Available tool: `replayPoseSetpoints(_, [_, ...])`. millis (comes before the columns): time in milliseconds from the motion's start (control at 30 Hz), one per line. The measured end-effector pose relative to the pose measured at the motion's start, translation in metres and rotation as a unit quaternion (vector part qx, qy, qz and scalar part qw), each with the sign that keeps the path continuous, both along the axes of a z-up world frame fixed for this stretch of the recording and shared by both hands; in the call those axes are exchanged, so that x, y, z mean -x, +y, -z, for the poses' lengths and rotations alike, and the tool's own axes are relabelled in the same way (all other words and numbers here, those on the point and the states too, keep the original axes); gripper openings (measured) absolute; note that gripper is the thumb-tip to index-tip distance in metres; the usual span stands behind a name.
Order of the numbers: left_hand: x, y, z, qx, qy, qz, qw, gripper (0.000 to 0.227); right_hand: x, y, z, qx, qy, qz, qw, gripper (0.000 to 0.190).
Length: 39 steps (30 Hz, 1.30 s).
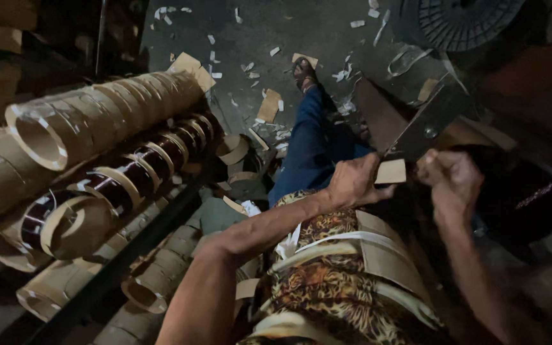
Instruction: The person uses a bench-mounted blade to shave and shape small rectangular wooden blocks. They repeatedly hold the blocks against the blade, remove shavings, and adjust the pieces while standing in a cluttered workshop.
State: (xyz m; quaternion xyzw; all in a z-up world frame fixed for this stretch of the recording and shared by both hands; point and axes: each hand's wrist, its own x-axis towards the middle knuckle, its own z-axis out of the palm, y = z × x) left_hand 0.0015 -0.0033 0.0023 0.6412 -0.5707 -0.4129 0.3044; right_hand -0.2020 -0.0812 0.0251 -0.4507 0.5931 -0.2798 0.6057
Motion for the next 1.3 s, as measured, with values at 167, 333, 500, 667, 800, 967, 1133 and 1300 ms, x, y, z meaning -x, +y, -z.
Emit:
replayPoseSetpoints(167, [-0.001,-0.002,-0.006,0.03,0.017,0.015,0.999,0.051,0.004,-0.007,0.0,-0.014,0.044,-0.035,0.998,0.008])
replayPoseSetpoints(333, [-0.006,-0.004,-0.01,0.01,0.006,0.048,0.999,0.052,0.003,-0.006,-0.004,-0.006,0.062,-0.04,0.997,0.009])
replayPoseSetpoints(500, [-0.007,-0.003,-0.013,0.002,0.045,0.055,0.997,0.052,0.006,-0.006,-0.024,-0.017,0.105,-0.113,0.988,0.02])
replayPoseSetpoints(667, [-0.011,-0.004,-0.008,0.055,0.04,0.053,0.996,0.05,0.011,-0.018,-0.033,-0.109,0.024,-0.158,0.981,0.05])
replayPoseSetpoints(800, [-0.007,-0.004,-0.005,0.051,0.051,0.04,0.997,0.053,0.016,-0.021,-0.035,-0.188,0.037,-0.127,0.973,0.056])
replayPoseSetpoints(967, [-0.003,-0.008,0.0,0.046,0.065,0.009,0.997,0.05,0.02,-0.017,-0.028,-0.201,0.007,-0.115,0.973,0.053])
replayPoseSetpoints(1133, [-0.027,-0.003,0.012,0.036,0.188,-0.025,0.981,0.04,0.014,-0.01,-0.023,-0.051,0.068,-0.145,0.986,0.036])
replayPoseSetpoints(1300, [-0.027,-0.022,0.034,-0.012,0.29,-0.15,0.945,0.039,0.007,-0.012,-0.029,0.093,0.196,-0.221,0.951,0.034])
